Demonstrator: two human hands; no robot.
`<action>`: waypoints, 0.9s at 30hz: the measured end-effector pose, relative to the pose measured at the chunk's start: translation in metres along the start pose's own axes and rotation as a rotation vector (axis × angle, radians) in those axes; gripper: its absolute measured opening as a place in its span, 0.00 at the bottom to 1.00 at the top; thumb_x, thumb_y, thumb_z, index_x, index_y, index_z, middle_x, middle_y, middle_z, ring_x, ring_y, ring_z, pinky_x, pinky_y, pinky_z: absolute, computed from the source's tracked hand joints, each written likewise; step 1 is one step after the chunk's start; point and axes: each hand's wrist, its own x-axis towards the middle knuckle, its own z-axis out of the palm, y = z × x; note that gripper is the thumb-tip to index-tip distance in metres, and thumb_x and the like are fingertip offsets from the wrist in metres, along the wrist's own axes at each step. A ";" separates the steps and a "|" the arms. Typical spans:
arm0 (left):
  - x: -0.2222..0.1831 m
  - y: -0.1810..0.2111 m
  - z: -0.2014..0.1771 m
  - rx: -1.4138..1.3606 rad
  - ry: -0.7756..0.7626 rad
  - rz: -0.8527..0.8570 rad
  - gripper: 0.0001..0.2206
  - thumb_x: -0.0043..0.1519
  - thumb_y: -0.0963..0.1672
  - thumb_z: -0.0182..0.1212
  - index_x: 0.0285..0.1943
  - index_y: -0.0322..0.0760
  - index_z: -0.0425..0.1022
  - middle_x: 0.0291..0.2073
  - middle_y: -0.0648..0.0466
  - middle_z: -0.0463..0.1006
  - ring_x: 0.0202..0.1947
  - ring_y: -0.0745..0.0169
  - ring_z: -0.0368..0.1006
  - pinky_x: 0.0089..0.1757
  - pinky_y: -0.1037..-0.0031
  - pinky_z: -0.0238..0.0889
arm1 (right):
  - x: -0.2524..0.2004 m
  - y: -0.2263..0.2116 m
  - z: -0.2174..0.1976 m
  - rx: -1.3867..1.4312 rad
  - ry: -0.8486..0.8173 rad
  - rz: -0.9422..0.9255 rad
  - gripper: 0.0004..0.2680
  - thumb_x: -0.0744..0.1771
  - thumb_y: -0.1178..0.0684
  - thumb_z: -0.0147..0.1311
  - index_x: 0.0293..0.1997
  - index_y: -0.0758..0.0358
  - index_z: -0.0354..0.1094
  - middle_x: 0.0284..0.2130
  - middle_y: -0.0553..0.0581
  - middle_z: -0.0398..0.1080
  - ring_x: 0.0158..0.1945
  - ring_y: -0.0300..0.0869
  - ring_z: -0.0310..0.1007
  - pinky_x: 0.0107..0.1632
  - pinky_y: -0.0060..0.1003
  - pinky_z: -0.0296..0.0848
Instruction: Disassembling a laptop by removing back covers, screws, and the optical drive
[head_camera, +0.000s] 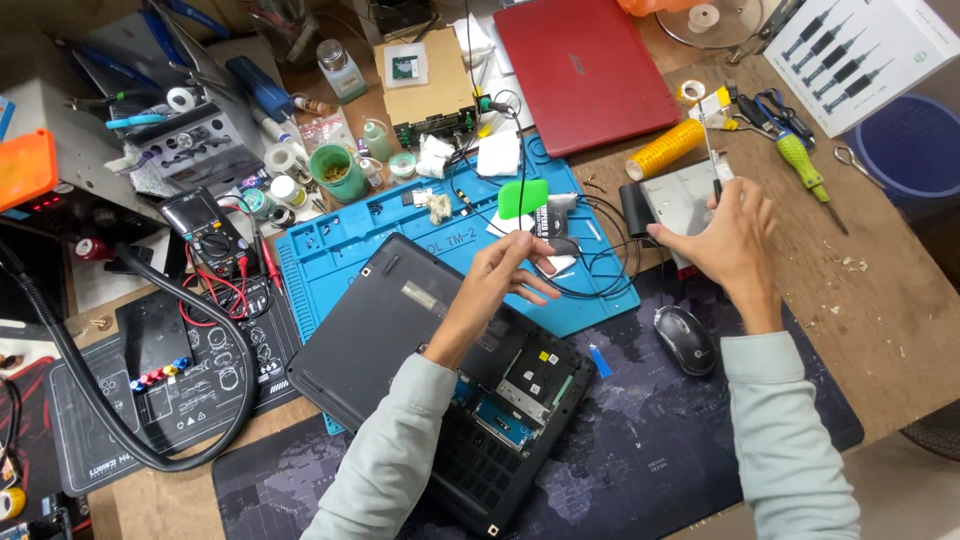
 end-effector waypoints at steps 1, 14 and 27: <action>0.000 -0.002 -0.001 -0.001 0.003 0.000 0.21 0.73 0.51 0.46 0.52 0.27 0.74 0.37 0.39 0.78 0.33 0.44 0.83 0.34 0.64 0.80 | 0.000 0.004 0.003 0.000 -0.002 -0.002 0.31 0.58 0.26 0.64 0.45 0.64 0.54 0.56 0.74 0.58 0.59 0.69 0.58 0.60 0.62 0.58; -0.009 0.010 -0.008 0.107 0.070 -0.130 0.18 0.67 0.53 0.50 0.47 0.37 0.75 0.36 0.51 0.80 0.30 0.56 0.82 0.33 0.72 0.76 | 0.006 0.014 0.025 -0.113 -0.031 0.021 0.35 0.57 0.21 0.61 0.50 0.67 0.60 0.54 0.74 0.62 0.58 0.71 0.60 0.57 0.65 0.59; -0.051 0.016 -0.049 0.125 0.247 -0.093 0.15 0.66 0.51 0.53 0.45 0.35 0.75 0.35 0.49 0.77 0.32 0.56 0.81 0.35 0.71 0.78 | -0.027 -0.060 -0.015 0.273 0.089 -0.155 0.12 0.77 0.47 0.37 0.47 0.68 0.51 0.30 0.73 0.63 0.36 0.74 0.63 0.37 0.62 0.51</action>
